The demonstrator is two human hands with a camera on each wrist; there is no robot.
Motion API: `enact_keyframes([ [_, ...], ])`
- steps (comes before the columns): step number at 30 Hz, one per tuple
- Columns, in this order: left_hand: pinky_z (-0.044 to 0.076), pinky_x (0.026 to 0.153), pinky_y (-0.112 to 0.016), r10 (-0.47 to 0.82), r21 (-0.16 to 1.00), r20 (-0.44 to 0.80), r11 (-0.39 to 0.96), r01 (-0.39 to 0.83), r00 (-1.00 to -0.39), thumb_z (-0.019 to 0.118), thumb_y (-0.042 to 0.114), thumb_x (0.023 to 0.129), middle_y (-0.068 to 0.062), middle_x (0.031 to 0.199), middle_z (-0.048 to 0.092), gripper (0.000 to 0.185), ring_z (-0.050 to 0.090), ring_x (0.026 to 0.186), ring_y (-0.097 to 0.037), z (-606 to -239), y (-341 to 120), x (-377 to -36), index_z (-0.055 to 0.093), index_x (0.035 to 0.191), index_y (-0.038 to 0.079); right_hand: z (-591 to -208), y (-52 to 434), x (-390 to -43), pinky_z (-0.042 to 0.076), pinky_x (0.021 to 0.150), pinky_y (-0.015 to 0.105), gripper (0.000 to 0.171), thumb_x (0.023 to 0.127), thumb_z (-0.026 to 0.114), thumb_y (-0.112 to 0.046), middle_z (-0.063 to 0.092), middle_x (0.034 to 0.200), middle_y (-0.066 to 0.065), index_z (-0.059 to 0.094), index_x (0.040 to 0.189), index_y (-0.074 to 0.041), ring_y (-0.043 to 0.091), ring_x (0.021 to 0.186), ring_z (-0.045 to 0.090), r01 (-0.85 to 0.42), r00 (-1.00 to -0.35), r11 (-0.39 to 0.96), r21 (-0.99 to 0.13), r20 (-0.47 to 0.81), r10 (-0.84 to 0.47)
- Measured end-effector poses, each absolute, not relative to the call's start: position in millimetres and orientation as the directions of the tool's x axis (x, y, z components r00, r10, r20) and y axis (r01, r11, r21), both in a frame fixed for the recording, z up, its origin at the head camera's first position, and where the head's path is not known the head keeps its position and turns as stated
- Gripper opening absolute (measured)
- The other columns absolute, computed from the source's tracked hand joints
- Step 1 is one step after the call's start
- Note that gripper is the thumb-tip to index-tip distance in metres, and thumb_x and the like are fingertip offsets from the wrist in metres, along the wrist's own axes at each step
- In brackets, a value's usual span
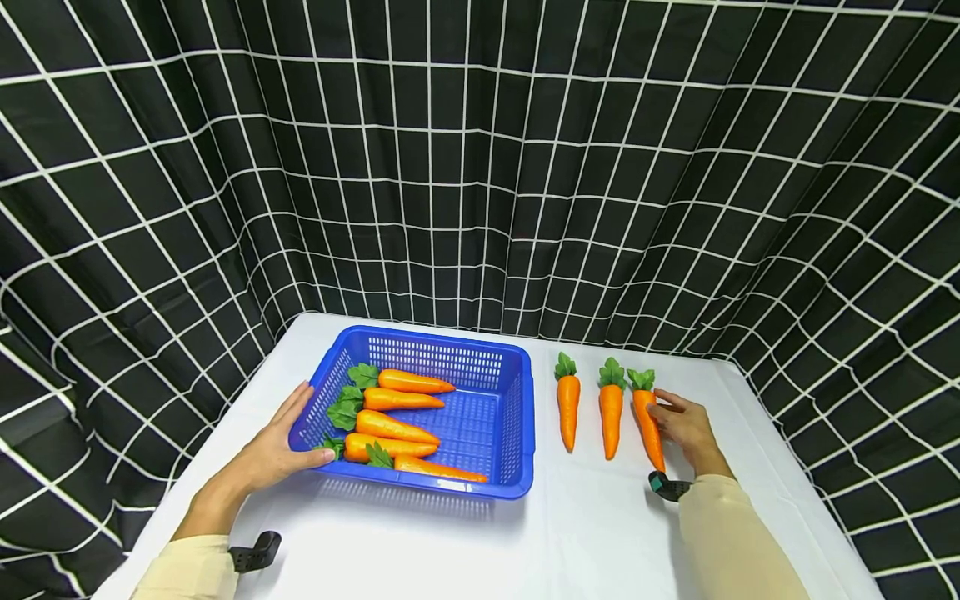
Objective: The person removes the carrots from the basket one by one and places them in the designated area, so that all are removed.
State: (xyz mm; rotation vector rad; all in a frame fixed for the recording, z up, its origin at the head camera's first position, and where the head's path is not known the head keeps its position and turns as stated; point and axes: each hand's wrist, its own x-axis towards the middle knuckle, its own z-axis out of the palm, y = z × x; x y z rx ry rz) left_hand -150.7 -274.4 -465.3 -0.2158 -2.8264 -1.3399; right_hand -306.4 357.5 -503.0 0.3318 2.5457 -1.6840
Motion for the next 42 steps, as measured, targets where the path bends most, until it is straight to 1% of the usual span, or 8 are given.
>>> enact_keyframes([
  [8, 0.012, 0.099, -0.074, 0.119, 0.769, 0.065, 0.627, 0.126, -0.991, 0.079, 0.032, 0.077, -0.016, 0.159, -0.001, 0.107, 0.006, 0.138, -0.051, -464, -274, -150, 0.011, 0.155, 0.008, -504, 355, -307, 0.056, 0.068, 0.027, 0.057, 0.096, 0.062, -0.024, 0.046, 0.135, 0.031, 0.042, 0.145, -0.002, 0.015, 0.083, 0.061, 0.264, -0.962, 0.396, -0.880, -0.208, 0.178],
  [13, 0.013, 0.099, -0.074, 0.122, 0.774, 0.066, 0.620, 0.128, -0.990, 0.080, 0.030, 0.076, -0.016, 0.159, -0.001, 0.107, 0.007, 0.138, -0.051, -464, -274, -150, 0.011, 0.155, 0.008, -505, 355, -307, 0.056, 0.067, 0.027, 0.057, 0.096, 0.061, -0.021, 0.046, 0.135, 0.031, 0.041, 0.145, -0.001, 0.017, 0.084, 0.061, 0.255, -0.963, 0.406, -0.878, -0.195, 0.184],
  [16, 0.014, 0.099, -0.074, 0.123, 0.777, 0.065, 0.616, 0.127, -0.990, 0.080, 0.030, 0.076, -0.016, 0.159, -0.001, 0.107, 0.007, 0.138, -0.051, -464, -274, -150, 0.011, 0.155, 0.008, -505, 356, -307, 0.056, 0.067, 0.028, 0.056, 0.096, 0.059, -0.020, 0.045, 0.135, 0.032, 0.040, 0.145, 0.000, 0.021, 0.086, 0.060, 0.247, -0.966, 0.413, -0.877, -0.187, 0.179],
  [23, 0.013, 0.099, -0.074, 0.120, 0.778, 0.061, 0.616, 0.122, -0.991, 0.079, 0.031, 0.077, -0.015, 0.160, -0.002, 0.107, 0.007, 0.139, -0.051, -465, -273, -150, 0.010, 0.155, 0.008, -507, 360, -307, 0.053, 0.060, 0.023, 0.056, 0.095, 0.061, -0.017, 0.047, 0.132, 0.033, 0.042, 0.143, 0.001, 0.018, 0.078, 0.061, 0.237, -0.967, 0.442, -0.865, -0.165, 0.194],
  [31, 0.013, 0.099, -0.074, 0.118, 0.785, 0.048, 0.610, 0.110, -0.992, 0.080, 0.030, 0.076, -0.015, 0.160, -0.002, 0.108, 0.007, 0.139, -0.050, -462, -273, -150, 0.010, 0.156, 0.009, -506, 363, -306, 0.053, 0.059, 0.021, 0.057, 0.095, 0.061, -0.023, 0.047, 0.134, 0.031, 0.042, 0.145, -0.002, 0.027, 0.091, 0.061, 0.277, -0.954, 0.441, -0.854, -0.187, 0.236],
  [38, 0.012, 0.099, -0.074, 0.117, 0.780, 0.048, 0.615, 0.111, -0.992, 0.079, 0.032, 0.078, -0.014, 0.160, -0.003, 0.107, 0.006, 0.139, -0.050, -465, -274, -150, 0.009, 0.155, 0.008, -497, 365, -300, 0.055, 0.064, 0.025, 0.057, 0.094, 0.061, -0.022, 0.049, 0.130, 0.031, 0.043, 0.143, 0.000, 0.019, 0.081, 0.062, 0.257, -0.954, 0.423, -0.869, -0.159, 0.253],
  [40, 0.011, 0.100, -0.074, 0.116, 0.780, 0.048, 0.616, 0.110, -0.992, 0.079, 0.032, 0.078, -0.013, 0.160, -0.003, 0.107, 0.005, 0.139, -0.050, -466, -274, -150, 0.009, 0.155, 0.008, -493, 365, -299, 0.055, 0.065, 0.026, 0.058, 0.094, 0.061, -0.024, 0.049, 0.131, 0.031, 0.043, 0.143, 0.001, 0.021, 0.083, 0.063, 0.246, -0.954, 0.416, -0.875, -0.143, 0.262],
  [42, 0.011, 0.100, -0.074, 0.116, 0.780, 0.047, 0.617, 0.109, -0.992, 0.079, 0.032, 0.078, -0.013, 0.160, -0.003, 0.107, 0.005, 0.139, -0.050, -466, -274, -150, 0.010, 0.155, 0.008, -488, 364, -298, 0.055, 0.068, 0.026, 0.059, 0.095, 0.061, -0.028, 0.049, 0.132, 0.029, 0.042, 0.144, -0.001, 0.025, 0.090, 0.063, 0.244, -0.951, 0.402, -0.883, -0.136, 0.278],
])
